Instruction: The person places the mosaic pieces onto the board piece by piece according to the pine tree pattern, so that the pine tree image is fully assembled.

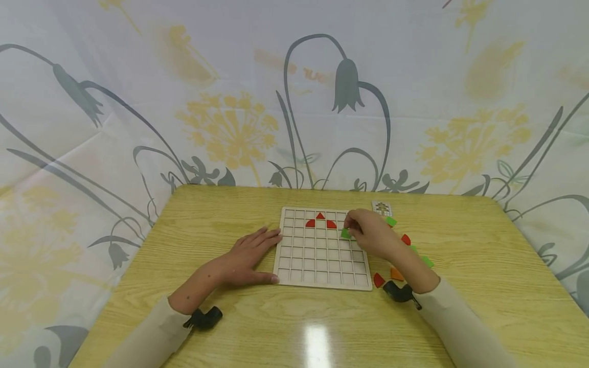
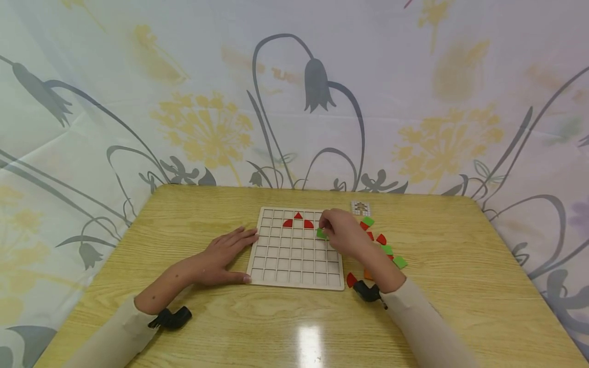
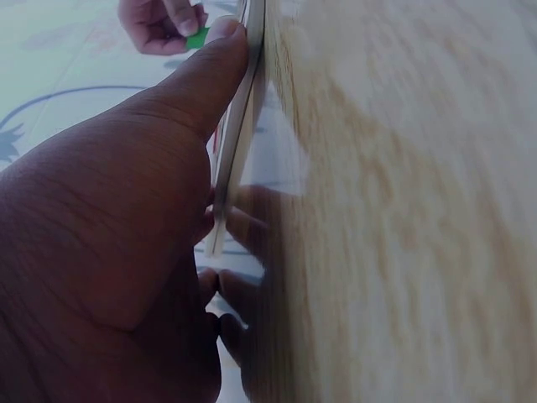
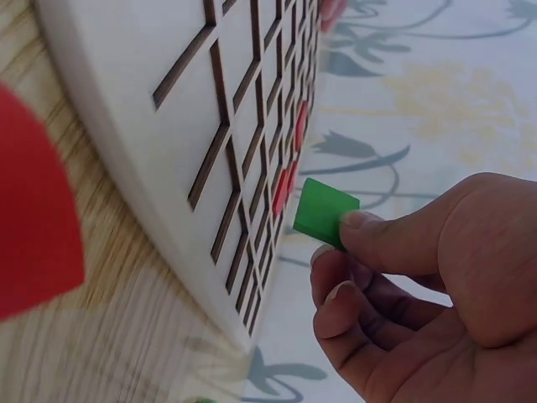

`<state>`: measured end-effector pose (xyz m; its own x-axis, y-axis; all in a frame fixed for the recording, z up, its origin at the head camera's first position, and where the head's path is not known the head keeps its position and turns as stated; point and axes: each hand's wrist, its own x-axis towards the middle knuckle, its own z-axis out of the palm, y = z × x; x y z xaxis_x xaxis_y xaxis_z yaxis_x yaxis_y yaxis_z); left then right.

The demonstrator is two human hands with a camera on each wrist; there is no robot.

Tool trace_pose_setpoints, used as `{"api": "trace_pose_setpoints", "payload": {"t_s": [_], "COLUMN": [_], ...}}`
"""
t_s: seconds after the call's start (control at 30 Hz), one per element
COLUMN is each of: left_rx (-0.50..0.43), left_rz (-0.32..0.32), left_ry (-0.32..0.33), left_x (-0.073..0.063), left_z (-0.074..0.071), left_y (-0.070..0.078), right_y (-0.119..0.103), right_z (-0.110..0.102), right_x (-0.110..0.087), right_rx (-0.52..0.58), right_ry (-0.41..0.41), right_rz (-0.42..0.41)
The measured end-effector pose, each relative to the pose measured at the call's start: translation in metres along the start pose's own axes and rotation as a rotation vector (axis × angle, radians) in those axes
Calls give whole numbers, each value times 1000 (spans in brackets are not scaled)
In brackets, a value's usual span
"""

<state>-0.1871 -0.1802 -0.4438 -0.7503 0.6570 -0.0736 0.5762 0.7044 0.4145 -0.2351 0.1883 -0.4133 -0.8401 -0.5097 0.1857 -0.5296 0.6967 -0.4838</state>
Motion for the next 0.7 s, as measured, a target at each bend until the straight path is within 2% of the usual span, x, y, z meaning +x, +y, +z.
{"api": "trace_pose_setpoints", "payload": {"t_s": [0.2, 0.7], "left_rx": [2, -6], "left_rz": [4, 13], "left_ry": [5, 13], "left_x": [0, 0], "left_z": [1, 1], "left_y": [0, 0], "right_y": [-4, -14], "right_z": [5, 16], "right_x": [11, 37], "right_rx": [21, 63], "right_ry": [10, 1], "right_rz": [-19, 42]}}
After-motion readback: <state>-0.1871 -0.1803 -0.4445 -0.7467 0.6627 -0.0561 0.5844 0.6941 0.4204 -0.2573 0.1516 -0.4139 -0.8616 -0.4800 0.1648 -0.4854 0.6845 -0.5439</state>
